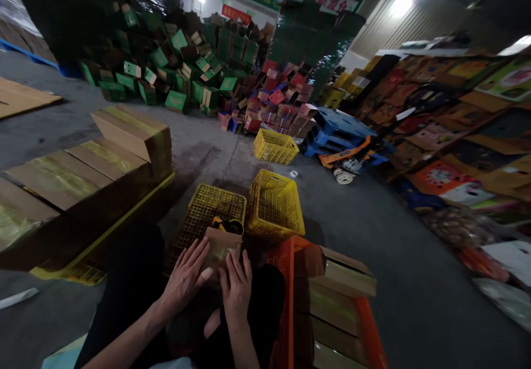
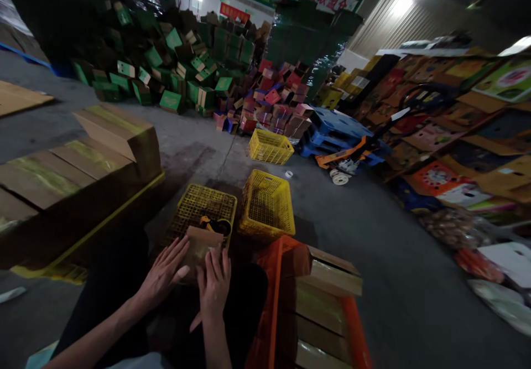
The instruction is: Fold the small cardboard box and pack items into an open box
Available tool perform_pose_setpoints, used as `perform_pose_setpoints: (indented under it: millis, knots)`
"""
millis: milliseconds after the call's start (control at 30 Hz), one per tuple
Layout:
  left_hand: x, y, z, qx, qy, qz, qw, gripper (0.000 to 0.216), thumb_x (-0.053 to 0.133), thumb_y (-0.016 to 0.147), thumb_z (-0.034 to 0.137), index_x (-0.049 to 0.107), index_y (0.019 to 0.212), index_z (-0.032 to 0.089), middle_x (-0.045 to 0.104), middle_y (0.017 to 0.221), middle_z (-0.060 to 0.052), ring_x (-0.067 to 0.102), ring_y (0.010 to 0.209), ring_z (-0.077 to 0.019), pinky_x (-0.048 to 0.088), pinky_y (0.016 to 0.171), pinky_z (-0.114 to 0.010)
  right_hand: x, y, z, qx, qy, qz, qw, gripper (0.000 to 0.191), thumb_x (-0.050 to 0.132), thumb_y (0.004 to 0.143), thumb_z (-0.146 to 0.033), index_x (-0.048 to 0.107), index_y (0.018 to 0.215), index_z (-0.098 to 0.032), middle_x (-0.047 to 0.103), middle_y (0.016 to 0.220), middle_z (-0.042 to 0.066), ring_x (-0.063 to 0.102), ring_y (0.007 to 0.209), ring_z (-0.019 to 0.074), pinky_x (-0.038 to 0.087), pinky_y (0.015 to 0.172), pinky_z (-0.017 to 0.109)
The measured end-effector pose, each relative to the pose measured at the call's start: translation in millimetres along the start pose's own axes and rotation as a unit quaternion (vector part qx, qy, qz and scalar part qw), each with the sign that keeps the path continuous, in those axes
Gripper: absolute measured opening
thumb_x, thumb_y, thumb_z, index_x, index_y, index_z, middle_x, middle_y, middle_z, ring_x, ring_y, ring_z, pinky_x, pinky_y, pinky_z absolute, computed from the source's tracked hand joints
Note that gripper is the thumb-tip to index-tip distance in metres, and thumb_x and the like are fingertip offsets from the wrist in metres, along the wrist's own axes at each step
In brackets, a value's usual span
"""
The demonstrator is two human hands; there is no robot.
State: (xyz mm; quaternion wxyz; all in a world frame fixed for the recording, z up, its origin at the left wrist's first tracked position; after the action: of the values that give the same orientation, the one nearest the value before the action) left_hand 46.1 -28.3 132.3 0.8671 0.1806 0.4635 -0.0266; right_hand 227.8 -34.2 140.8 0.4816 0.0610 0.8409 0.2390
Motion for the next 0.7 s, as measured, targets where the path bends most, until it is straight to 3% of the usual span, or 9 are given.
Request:
perform_pose_setpoints:
  millis: [167, 400, 600, 700]
  knots:
    - [8.0, -1.6, 0.0, 0.011, 0.010, 0.018, 1.000, 0.071, 0.042, 0.100, 0.047, 0.010, 0.160, 0.026, 0.029, 0.162, -0.009, 0.026, 0.149, -0.0308, 0.033, 0.116, -0.050, -2.4, -6.6, -4.6, -0.027, -0.001, -0.025, 0.999, 0.040, 0.050, 0.100, -0.034, 0.055, 0.139, -0.027, 0.060, 0.140, 0.006, 0.044, 0.141, 0.0301, 0.036, 0.113, 0.062]
    - [12.1, -0.7, -3.4, 0.016, 0.009, 0.026, 0.999, 0.072, 0.041, 0.100, 0.049, 0.010, 0.160, 0.026, 0.029, 0.162, -0.008, 0.024, 0.150, -0.0307, 0.035, 0.115, -0.049, -21.1, -0.5, -11.1, -0.051, 0.040, -0.035, 0.997, 0.033, 0.043, 0.102, -0.026, 0.066, 0.125, -0.028, 0.072, 0.123, 0.005, 0.064, 0.119, 0.0222, 0.037, 0.114, 0.054]
    - [14.9, -0.4, -8.4, 0.030, 0.013, 0.020, 0.999, 0.077, 0.044, 0.097, 0.054, 0.010, 0.160, 0.025, 0.028, 0.163, -0.009, 0.019, 0.151, -0.0317, 0.035, 0.115, -0.049, -13.4, 26.7, -8.0, -0.002, -0.007, -0.050, 0.999, 0.054, 0.046, 0.101, -0.040, 0.040, 0.151, -0.020, 0.044, 0.154, 0.010, 0.029, 0.148, 0.0313, 0.036, 0.114, 0.058]
    - [16.9, -1.2, -7.5, 0.027, 0.016, 0.025, 0.999, 0.073, 0.042, 0.099, 0.053, 0.013, 0.159, 0.025, 0.028, 0.163, -0.009, 0.020, 0.151, -0.0314, 0.035, 0.115, -0.049, -7.6, 22.3, -11.6, 0.001, -0.025, -0.063, 0.998, 0.058, 0.046, 0.100, -0.044, 0.035, 0.153, -0.022, 0.042, 0.155, 0.009, 0.022, 0.150, 0.0341, 0.031, 0.114, 0.064]
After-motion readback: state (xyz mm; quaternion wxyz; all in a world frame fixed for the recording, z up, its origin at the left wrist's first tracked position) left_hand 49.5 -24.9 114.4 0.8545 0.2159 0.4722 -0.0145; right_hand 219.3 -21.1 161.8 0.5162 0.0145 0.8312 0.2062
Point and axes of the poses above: each hand's wrist, its own y-axis towards the middle knuckle, its own x-axis out of the palm, z = x × y, the point moved 3 cm from there along y, towards the middle knuckle
